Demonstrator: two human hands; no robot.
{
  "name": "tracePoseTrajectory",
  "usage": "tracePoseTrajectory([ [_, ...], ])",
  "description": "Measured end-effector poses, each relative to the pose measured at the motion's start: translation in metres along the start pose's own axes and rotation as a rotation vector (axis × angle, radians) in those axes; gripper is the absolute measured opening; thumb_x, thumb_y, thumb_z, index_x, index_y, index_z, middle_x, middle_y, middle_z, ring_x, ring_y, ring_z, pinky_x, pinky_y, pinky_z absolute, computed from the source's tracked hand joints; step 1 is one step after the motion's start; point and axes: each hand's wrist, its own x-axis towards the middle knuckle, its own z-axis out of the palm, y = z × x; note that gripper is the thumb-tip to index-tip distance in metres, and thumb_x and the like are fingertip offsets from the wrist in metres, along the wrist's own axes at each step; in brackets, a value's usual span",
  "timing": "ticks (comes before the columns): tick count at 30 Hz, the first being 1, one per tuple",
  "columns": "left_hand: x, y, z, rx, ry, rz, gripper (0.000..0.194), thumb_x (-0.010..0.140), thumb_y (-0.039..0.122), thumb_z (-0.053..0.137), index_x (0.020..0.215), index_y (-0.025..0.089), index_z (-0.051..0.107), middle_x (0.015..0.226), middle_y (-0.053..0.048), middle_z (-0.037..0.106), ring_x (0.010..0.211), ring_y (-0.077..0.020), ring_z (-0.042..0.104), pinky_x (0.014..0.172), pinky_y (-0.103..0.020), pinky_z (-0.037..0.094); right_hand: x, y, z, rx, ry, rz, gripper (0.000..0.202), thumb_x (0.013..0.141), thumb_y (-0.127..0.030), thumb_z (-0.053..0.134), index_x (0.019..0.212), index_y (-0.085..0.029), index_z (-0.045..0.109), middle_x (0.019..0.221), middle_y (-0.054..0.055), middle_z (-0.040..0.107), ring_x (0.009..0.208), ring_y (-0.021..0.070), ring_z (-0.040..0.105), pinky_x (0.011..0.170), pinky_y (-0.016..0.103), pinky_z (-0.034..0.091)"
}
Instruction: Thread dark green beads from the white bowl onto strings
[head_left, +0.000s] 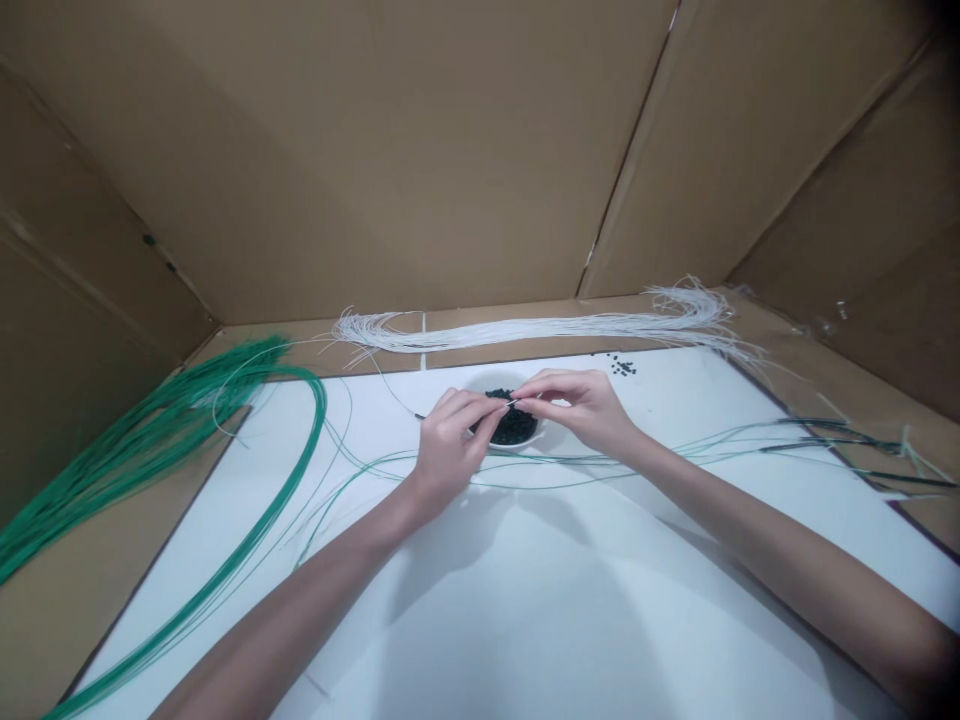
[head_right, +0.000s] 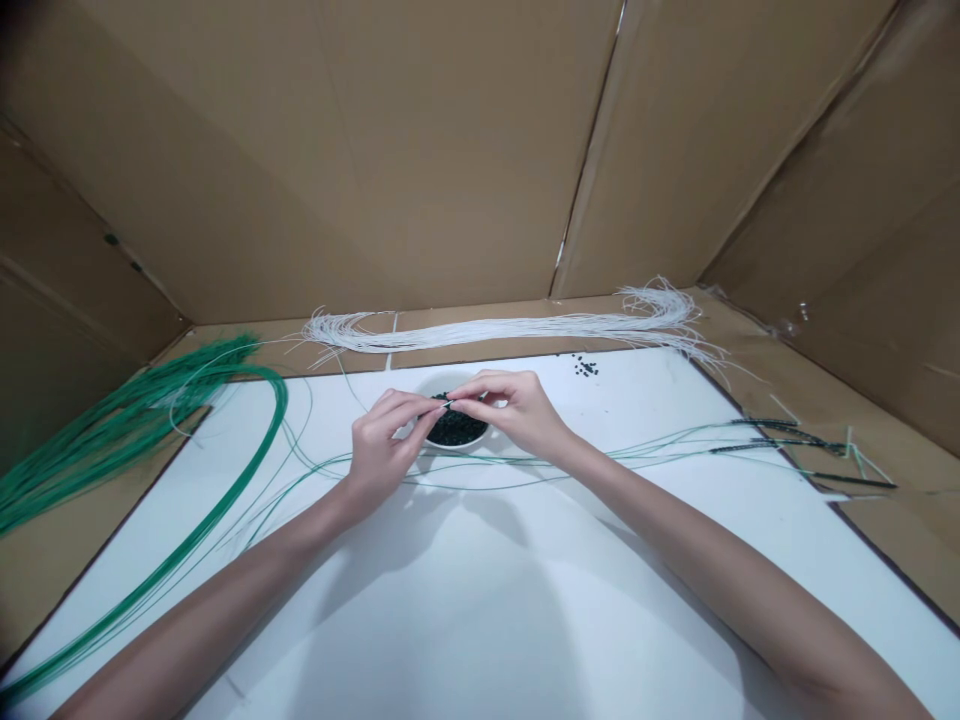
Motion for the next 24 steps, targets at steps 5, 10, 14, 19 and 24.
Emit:
tracePoseTrajectory([
  [5,-0.0004,0.0005,-0.0004,-0.004,-0.011,-0.009,0.008,0.076,0.014,0.056,0.078,0.015,0.064,0.071,-0.004,0.064,0.066,-0.0124,0.053,0.063,-0.026,0.046,-0.0008,0.0004,0.0001,0.076,-0.013,0.039,0.017,0.068,-0.029,0.063,0.079,-0.017,0.069,0.078,0.005,0.066,0.068,0.0138,0.059,0.059,0.025,0.051],
  [10,0.0001,0.0011,-0.0011,-0.004,-0.014,-0.01,0.009,0.076,0.014,0.055,0.078,0.015,0.064,0.07,-0.005,0.064,0.065,-0.0124,0.053,0.063,-0.026,0.045,-0.0009,-0.0002,0.0019,0.166,-0.007,0.083,0.017,0.066,-0.029,0.065,0.078,-0.018,0.07,0.077,0.005,0.066,0.066,0.0133,0.06,0.056,0.024,0.053],
  [14,0.0005,0.0017,-0.0011,-0.005,-0.003,-0.007,0.008,0.075,0.014,0.056,0.077,0.015,0.064,0.07,-0.005,0.064,0.065,-0.0125,0.053,0.063,-0.026,0.045,-0.0008,-0.0012,0.0028,0.209,-0.001,0.117,0.016,0.064,-0.027,0.067,0.076,-0.018,0.07,0.075,0.004,0.067,0.065,0.013,0.06,0.055,0.024,0.054],
  [19,0.0009,0.0026,-0.0012,-0.007,-0.002,-0.008,0.009,0.076,0.013,0.055,0.077,0.014,0.064,0.069,-0.005,0.064,0.065,-0.0125,0.053,0.063,-0.026,0.045,-0.0003,-0.0016,0.0032,0.247,0.005,0.127,0.015,0.063,-0.026,0.067,0.075,-0.018,0.07,0.075,0.004,0.068,0.065,0.0128,0.061,0.055,0.023,0.053],
  [24,0.0007,0.0021,-0.0014,-0.004,-0.009,-0.008,0.011,0.076,0.014,0.054,0.079,0.015,0.065,0.07,-0.005,0.064,0.065,-0.0126,0.053,0.062,-0.026,0.045,-0.0007,-0.0022,0.0032,0.235,0.001,0.12,0.015,0.064,-0.027,0.067,0.075,-0.017,0.07,0.075,0.004,0.067,0.065,0.0128,0.06,0.053,0.023,0.053],
])
